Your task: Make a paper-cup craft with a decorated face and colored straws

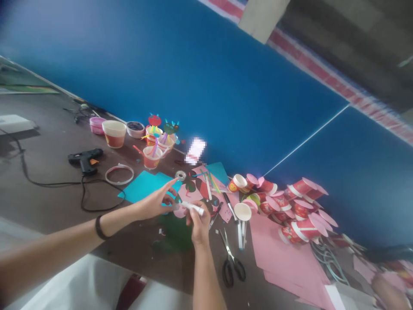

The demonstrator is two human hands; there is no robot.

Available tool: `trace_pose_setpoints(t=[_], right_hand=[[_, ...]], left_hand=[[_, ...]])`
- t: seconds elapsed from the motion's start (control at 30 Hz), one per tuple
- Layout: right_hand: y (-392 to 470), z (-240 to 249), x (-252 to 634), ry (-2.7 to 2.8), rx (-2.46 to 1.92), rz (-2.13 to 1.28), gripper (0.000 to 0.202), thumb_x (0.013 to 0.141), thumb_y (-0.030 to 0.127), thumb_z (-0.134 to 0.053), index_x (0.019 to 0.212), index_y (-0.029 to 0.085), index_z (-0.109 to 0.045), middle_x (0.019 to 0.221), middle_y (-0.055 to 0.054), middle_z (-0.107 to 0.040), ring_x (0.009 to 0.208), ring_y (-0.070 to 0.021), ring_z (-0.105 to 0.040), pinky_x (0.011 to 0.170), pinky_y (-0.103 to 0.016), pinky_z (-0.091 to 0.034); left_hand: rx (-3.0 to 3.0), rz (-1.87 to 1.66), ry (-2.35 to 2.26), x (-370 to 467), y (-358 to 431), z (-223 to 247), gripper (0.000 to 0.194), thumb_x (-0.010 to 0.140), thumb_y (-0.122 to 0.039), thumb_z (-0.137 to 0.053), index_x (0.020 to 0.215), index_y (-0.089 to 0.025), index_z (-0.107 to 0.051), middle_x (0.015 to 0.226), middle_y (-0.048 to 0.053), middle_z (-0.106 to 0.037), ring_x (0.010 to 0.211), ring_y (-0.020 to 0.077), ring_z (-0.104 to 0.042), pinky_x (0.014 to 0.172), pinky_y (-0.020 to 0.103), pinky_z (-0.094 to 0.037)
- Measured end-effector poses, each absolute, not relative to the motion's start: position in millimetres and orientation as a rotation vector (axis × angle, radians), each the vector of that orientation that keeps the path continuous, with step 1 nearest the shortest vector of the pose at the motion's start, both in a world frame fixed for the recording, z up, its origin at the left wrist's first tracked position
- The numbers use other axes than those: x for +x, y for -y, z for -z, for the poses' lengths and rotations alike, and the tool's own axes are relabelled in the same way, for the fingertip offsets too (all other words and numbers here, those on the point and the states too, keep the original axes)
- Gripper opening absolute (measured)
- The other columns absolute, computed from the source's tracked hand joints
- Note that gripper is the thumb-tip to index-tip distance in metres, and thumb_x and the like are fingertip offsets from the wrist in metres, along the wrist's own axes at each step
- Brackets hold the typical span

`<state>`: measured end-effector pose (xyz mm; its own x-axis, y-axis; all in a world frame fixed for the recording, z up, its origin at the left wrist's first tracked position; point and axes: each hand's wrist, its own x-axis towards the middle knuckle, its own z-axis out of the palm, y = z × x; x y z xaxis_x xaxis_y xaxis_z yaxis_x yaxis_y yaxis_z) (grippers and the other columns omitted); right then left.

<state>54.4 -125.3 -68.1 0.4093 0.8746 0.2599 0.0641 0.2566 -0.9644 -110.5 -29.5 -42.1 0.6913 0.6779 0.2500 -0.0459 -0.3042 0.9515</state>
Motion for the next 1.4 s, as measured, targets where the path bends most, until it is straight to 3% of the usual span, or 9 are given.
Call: trace_pose_setpoints(t=[0.37, 0.77, 1.07, 1.4], right_hand=[[127.0, 68.4, 57.3, 1.013, -1.158, -0.758, 0.019, 0.078, 0.031, -0.059, 0.089, 0.016, -0.055, 0.059, 0.001, -0.063, 0.041, -0.0081, -0.047, 0.040, -0.020, -0.035], [128.0, 69.0, 55.9, 1.054, -1.169, -0.790, 0.017, 0.079, 0.030, -0.058, 0.090, 0.017, -0.056, 0.065, 0.000, -0.064, 0.043, -0.0078, -0.048, 0.042, -0.020, -0.036], [128.9, 67.2, 55.9, 1.065, -1.147, -0.851, 0.021, 0.077, 0.031, -0.059, 0.092, 0.016, -0.058, 0.066, 0.000, -0.064, 0.042, -0.0083, -0.048, 0.041, -0.020, -0.036], [128.3, 70.6, 57.4, 1.046, -1.129, -0.854, 0.020, 0.077, 0.029, -0.059, 0.092, 0.018, -0.056, 0.064, 0.001, -0.064, 0.042, -0.0086, -0.049, 0.042, -0.020, -0.037]], left_hand=[[1.383, -0.742, -0.524, -99.9, 22.6, 53.8, 0.094, 0.067, -0.025, -0.072, 0.141, -0.030, -0.014, 0.100, 0.002, -0.046, 0.073, 0.0114, -0.058, 0.061, 0.025, -0.047], [1.435, -0.794, -0.421, -102.1, 19.8, 66.7, 0.089, 0.070, -0.024, -0.070, 0.141, -0.028, -0.016, 0.099, 0.003, -0.049, 0.078, 0.0129, -0.056, 0.059, 0.022, -0.044], [1.281, -0.798, -0.378, -105.9, 21.6, 65.8, 0.091, 0.068, -0.022, -0.072, 0.142, -0.029, -0.020, 0.096, 0.001, -0.054, 0.081, 0.0131, -0.056, 0.075, 0.031, -0.047], [1.104, -0.771, -0.350, -107.8, 20.0, 67.0, 0.085, 0.066, -0.019, -0.075, 0.138, -0.029, -0.030, 0.096, 0.002, -0.057, 0.087, 0.0156, -0.058, 0.079, 0.031, -0.046]])
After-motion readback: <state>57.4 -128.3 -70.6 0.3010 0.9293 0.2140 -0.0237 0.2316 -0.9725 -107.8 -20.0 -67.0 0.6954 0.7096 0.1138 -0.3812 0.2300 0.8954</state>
